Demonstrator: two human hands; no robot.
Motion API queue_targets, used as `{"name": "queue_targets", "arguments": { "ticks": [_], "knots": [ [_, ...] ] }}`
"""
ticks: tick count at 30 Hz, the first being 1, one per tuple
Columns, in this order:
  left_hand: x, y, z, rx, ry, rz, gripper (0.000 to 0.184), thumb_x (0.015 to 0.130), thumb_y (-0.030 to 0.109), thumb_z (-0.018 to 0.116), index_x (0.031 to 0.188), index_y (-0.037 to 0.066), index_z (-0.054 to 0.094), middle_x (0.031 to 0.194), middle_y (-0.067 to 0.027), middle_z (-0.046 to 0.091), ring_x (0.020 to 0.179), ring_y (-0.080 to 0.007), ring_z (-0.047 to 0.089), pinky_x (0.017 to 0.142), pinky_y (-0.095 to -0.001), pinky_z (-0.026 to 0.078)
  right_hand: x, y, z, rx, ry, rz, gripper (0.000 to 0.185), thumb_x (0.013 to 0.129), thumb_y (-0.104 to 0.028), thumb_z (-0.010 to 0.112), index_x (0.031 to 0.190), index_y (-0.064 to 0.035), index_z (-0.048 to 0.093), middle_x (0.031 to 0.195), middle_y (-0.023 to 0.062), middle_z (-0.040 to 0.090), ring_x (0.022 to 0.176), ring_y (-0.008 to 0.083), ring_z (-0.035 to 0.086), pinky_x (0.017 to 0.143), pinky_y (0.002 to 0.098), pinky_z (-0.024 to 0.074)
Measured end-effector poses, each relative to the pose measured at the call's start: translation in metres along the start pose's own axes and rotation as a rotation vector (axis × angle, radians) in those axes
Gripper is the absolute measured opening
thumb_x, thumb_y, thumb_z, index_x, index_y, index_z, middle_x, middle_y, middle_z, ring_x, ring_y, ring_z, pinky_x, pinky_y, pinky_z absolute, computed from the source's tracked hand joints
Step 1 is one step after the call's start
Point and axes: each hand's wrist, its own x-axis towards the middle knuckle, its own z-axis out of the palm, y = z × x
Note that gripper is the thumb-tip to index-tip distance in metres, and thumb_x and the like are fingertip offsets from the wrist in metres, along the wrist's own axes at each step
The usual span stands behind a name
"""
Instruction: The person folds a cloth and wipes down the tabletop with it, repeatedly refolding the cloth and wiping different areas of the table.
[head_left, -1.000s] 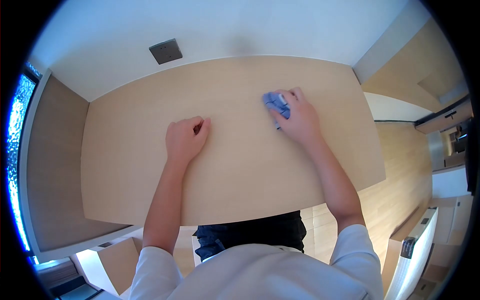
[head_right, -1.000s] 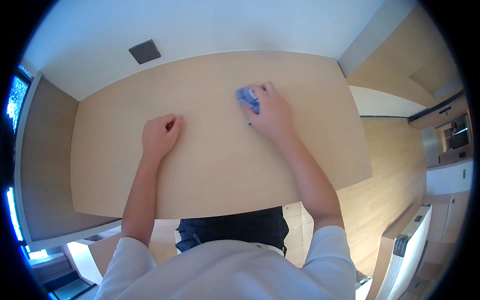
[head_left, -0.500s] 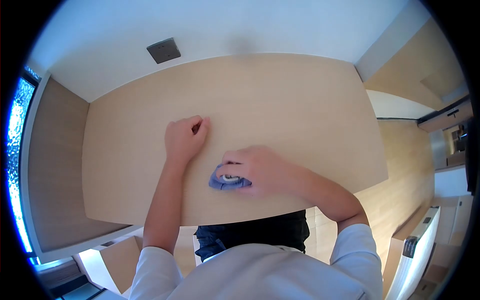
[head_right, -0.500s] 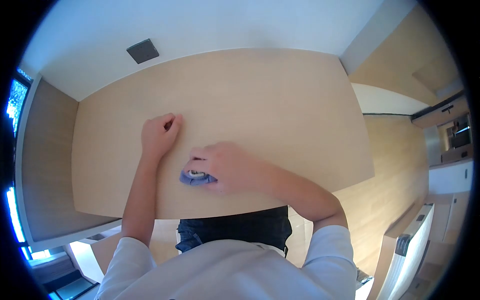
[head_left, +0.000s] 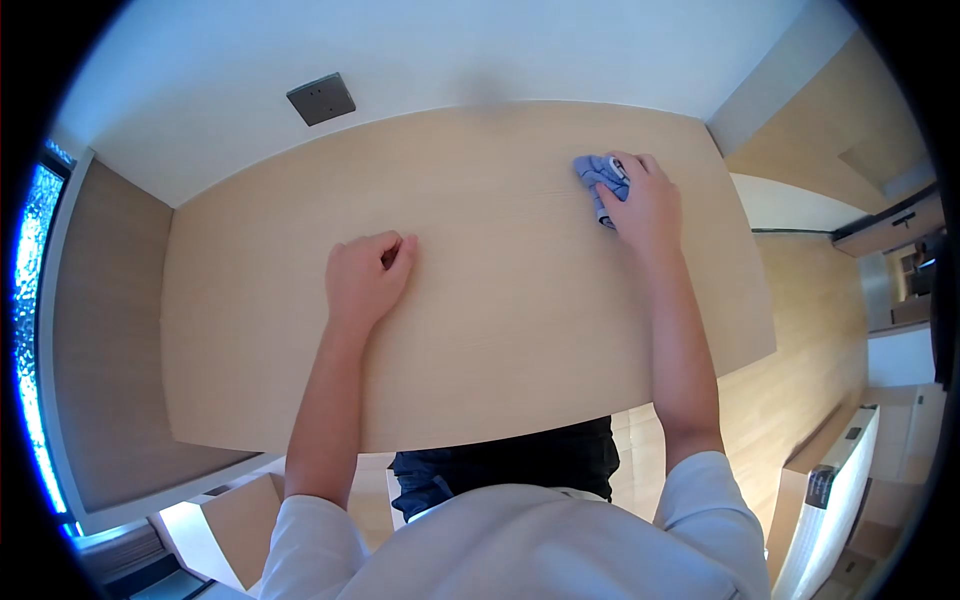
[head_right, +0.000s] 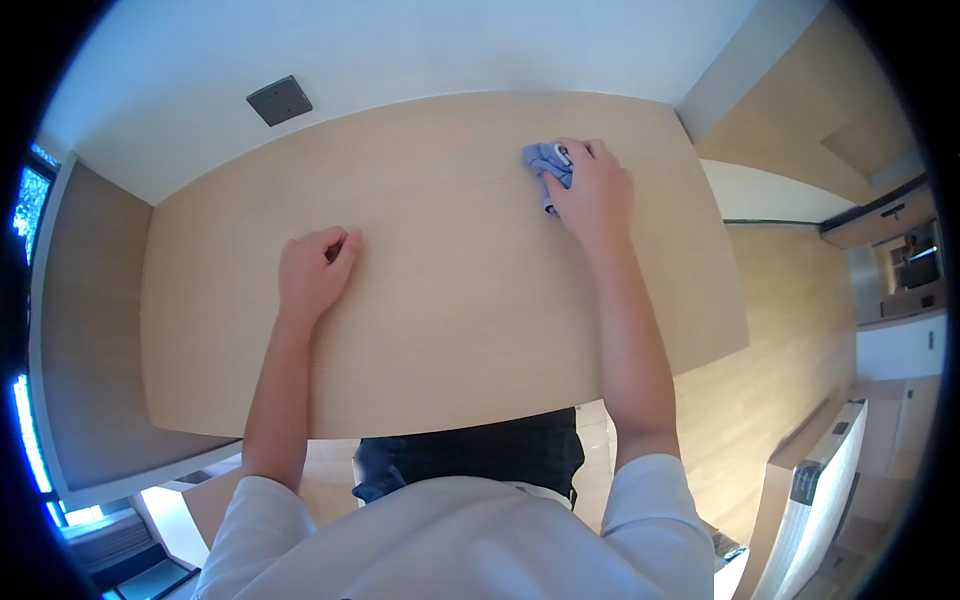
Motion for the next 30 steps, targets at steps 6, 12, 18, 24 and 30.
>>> {"name": "queue_targets", "arguments": {
  "ticks": [6, 12, 18, 24, 30],
  "knots": [
    [-0.001, 0.002, -0.001, -0.034, 0.019, 0.018, 0.037, 0.102, 0.033, 0.072, 0.081, 0.002, 0.07, 0.067, -0.0161, 0.064, 0.058, -0.0347, 0.059, 0.058, -0.0438, 0.045, -0.013, -0.037, -0.003, 0.189, -0.099, -0.125, 0.043, 0.086, -0.021, 0.082, 0.129, -0.0187, 0.074, 0.124, 0.0075, 0.07, 0.109, 0.0333, 0.072, 0.093, 0.0468, 0.0605],
    [0.0, 0.003, -0.001, -0.013, 0.025, 0.015, 0.037, 0.102, 0.033, 0.072, 0.081, 0.002, 0.07, 0.068, -0.0163, 0.064, 0.057, -0.034, 0.058, 0.057, -0.0436, 0.044, -0.041, -0.086, -0.004, 0.397, -0.29, -0.412, 0.041, 0.084, -0.015, 0.083, 0.124, -0.0187, 0.075, 0.122, 0.0068, 0.068, 0.108, 0.0328, 0.072, 0.093, 0.0464, 0.0597],
    [-0.001, 0.004, 0.001, -0.036, 0.029, 0.025, 0.041, 0.103, 0.036, 0.071, 0.08, 0.002, 0.072, 0.066, -0.0162, 0.063, 0.058, -0.0323, 0.058, 0.059, -0.0448, 0.044, -0.064, -0.108, -0.006, 0.664, -0.518, -0.514, 0.043, 0.082, -0.016, 0.087, 0.123, -0.0172, 0.076, 0.12, 0.0071, 0.068, 0.11, 0.0313, 0.07, 0.095, 0.0432, 0.0576],
    [-0.007, 0.004, 0.008, -0.419, -0.137, 0.272, 0.044, 0.106, 0.047, 0.067, 0.101, 0.004, 0.078, 0.082, -0.0139, 0.073, 0.082, -0.0341, 0.068, 0.084, -0.0459, 0.052, -0.055, -0.1, -0.003, 0.915, -0.527, -0.285, 0.039, 0.089, -0.021, 0.09, 0.124, -0.0126, 0.075, 0.119, 0.006, 0.068, 0.113, 0.0229, 0.068, 0.102, 0.0366, 0.054],
    [-0.022, 0.031, -0.001, -0.496, -0.322, 0.265, 0.052, 0.101, 0.04, 0.08, 0.133, 0.002, 0.068, 0.114, -0.0145, 0.074, 0.104, -0.0289, 0.07, 0.097, -0.041, 0.054, -0.048, -0.09, 0.012, 1.208, -0.557, -0.056, 0.033, 0.1, -0.028, 0.085, 0.125, -0.0101, 0.074, 0.116, 0.0037, 0.07, 0.111, 0.0158, 0.066, 0.1, 0.0339, 0.0533]
  ]
}}
